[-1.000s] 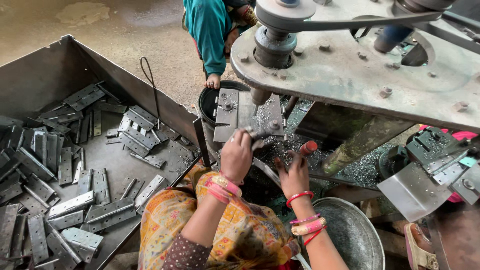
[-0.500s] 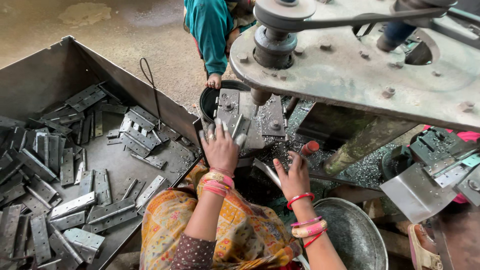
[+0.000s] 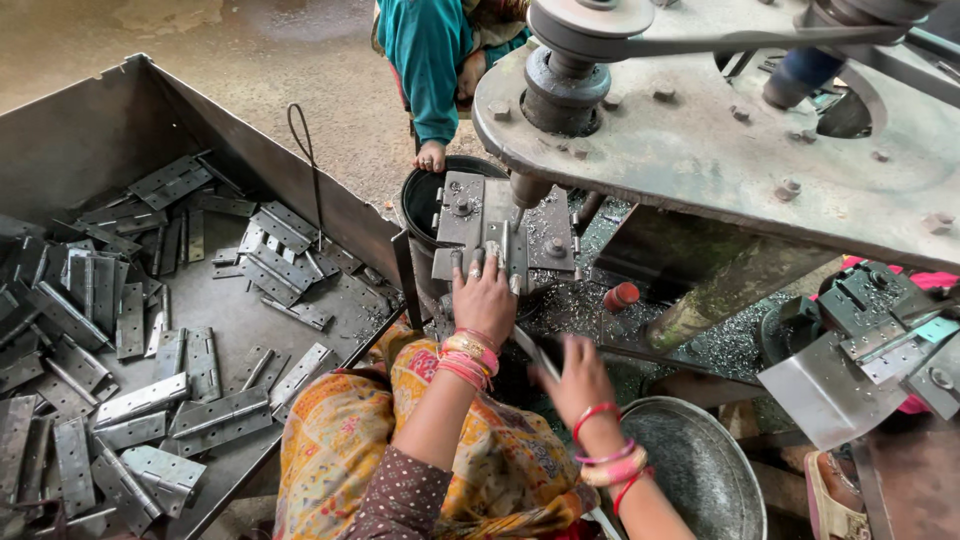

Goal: The person picks up metal plates from a bin, places them individually into a machine jig, drills holes into the plates using a drill press, and then tosses the plates into a pile.

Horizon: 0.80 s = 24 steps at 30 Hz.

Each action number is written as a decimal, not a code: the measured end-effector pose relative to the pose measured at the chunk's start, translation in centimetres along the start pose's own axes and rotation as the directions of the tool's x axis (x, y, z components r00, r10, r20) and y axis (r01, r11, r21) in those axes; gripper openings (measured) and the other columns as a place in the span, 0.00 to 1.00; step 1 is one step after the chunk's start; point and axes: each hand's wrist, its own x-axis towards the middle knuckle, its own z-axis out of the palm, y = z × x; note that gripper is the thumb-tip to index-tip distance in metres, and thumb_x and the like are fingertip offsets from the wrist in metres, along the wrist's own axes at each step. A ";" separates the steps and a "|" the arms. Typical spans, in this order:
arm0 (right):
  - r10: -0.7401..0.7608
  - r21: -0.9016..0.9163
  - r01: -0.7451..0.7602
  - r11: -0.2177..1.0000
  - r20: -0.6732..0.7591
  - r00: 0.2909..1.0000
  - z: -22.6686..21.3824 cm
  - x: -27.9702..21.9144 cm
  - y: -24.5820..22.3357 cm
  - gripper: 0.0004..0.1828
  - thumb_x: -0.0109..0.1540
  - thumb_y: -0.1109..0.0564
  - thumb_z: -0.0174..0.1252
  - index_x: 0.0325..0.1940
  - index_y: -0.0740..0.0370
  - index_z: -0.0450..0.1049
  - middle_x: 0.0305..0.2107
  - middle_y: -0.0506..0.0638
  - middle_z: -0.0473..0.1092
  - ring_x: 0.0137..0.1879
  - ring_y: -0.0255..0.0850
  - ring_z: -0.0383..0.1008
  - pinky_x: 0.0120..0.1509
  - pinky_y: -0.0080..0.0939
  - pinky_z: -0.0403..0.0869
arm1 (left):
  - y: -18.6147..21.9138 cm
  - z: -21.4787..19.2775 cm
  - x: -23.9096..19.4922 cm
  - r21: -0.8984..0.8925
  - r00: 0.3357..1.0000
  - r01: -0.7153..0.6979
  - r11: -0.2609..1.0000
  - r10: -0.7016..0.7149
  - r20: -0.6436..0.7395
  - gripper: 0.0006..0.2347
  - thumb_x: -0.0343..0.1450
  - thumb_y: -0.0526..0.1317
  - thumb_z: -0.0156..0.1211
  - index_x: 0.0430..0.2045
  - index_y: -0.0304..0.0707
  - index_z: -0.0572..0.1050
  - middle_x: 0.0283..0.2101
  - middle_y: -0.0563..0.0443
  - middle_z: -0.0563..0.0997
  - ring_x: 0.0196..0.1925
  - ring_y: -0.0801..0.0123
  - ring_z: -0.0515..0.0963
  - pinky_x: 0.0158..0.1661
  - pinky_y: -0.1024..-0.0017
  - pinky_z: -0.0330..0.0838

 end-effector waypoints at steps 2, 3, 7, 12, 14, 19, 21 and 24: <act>0.082 -0.006 -0.082 0.997 0.110 0.991 1.7 -1.4 0.4 0.47 0.46 0.32 0.69 0.58 0.65 0.66 0.56 0.68 0.68 0.53 0.66 0.73 0.52 0.57 0.74 | -0.4 -0.4 0.2 -0.018 1.000 0.004 1.000 -0.004 -0.005 0.15 0.72 0.43 0.51 0.46 0.33 0.79 0.60 0.42 0.74 0.64 0.49 0.72 0.65 0.43 0.56; 0.166 0.037 -0.176 0.984 0.191 0.967 2.2 -1.8 0.9 0.44 0.48 0.33 0.69 0.58 0.63 0.66 0.55 0.65 0.70 0.53 0.64 0.74 0.53 0.57 0.75 | -0.5 -0.5 0.2 -0.025 0.998 0.017 1.000 -0.015 0.055 0.14 0.71 0.42 0.52 0.44 0.34 0.79 0.60 0.42 0.74 0.64 0.49 0.72 0.65 0.42 0.56; 0.290 -0.137 -0.259 0.956 0.570 0.769 2.9 -2.1 1.8 0.37 0.60 0.34 0.62 0.59 0.63 0.64 0.43 0.67 0.77 0.51 0.64 0.77 0.54 0.60 0.76 | -0.7 -0.8 -1.6 0.010 0.994 -0.004 1.000 0.003 0.106 0.13 0.71 0.39 0.51 0.44 0.35 0.79 0.63 0.42 0.73 0.63 0.50 0.73 0.64 0.44 0.57; 0.266 -0.166 -0.207 0.964 0.633 0.727 0.6 4.5 1.9 0.33 0.60 0.34 0.64 0.53 0.63 0.67 0.41 0.67 0.76 0.50 0.64 0.78 0.55 0.58 0.76 | -0.5 0.3 0.3 0.102 0.999 -0.034 0.994 0.031 0.030 0.15 0.72 0.40 0.49 0.46 0.31 0.78 0.60 0.38 0.73 0.62 0.49 0.73 0.64 0.45 0.57; 0.246 -0.160 -0.186 0.969 0.617 0.748 0.5 4.8 1.9 0.33 0.60 0.33 0.64 0.50 0.64 0.70 0.42 0.67 0.76 0.50 0.63 0.78 0.55 0.57 0.76 | -0.2 1.2 1.0 0.158 1.000 -0.022 0.987 0.018 0.021 0.17 0.71 0.40 0.49 0.48 0.29 0.78 0.60 0.35 0.73 0.61 0.49 0.74 0.64 0.47 0.58; 0.284 -0.089 -0.285 0.954 0.570 0.771 2.8 -0.3 2.1 0.33 0.56 0.38 0.66 0.53 0.64 0.67 0.41 0.69 0.76 0.50 0.64 0.78 0.52 0.59 0.76 | -0.1 1.9 2.7 0.110 0.971 0.022 0.994 -0.047 0.233 0.15 0.75 0.37 0.47 0.51 0.29 0.78 0.62 0.36 0.74 0.59 0.50 0.76 0.71 0.47 0.55; 0.333 -0.100 -0.330 0.939 0.513 0.791 3.6 -1.7 2.7 0.32 0.57 0.35 0.65 0.51 0.61 0.69 0.39 0.67 0.77 0.49 0.63 0.78 0.54 0.58 0.76 | -0.4 1.6 2.5 0.101 0.992 -0.002 0.995 -0.010 0.127 0.15 0.71 0.37 0.49 0.48 0.30 0.79 0.61 0.37 0.74 0.61 0.49 0.75 0.68 0.48 0.56; 0.304 -0.080 -0.316 0.945 0.562 0.769 3.7 -3.7 2.7 0.33 0.56 0.34 0.66 0.49 0.63 0.70 0.38 0.67 0.77 0.49 0.63 0.78 0.52 0.57 0.76 | -0.3 1.6 -0.4 0.084 0.993 -0.006 0.996 -0.004 0.120 0.15 0.71 0.38 0.49 0.45 0.31 0.79 0.61 0.37 0.74 0.62 0.50 0.75 0.67 0.48 0.56</act>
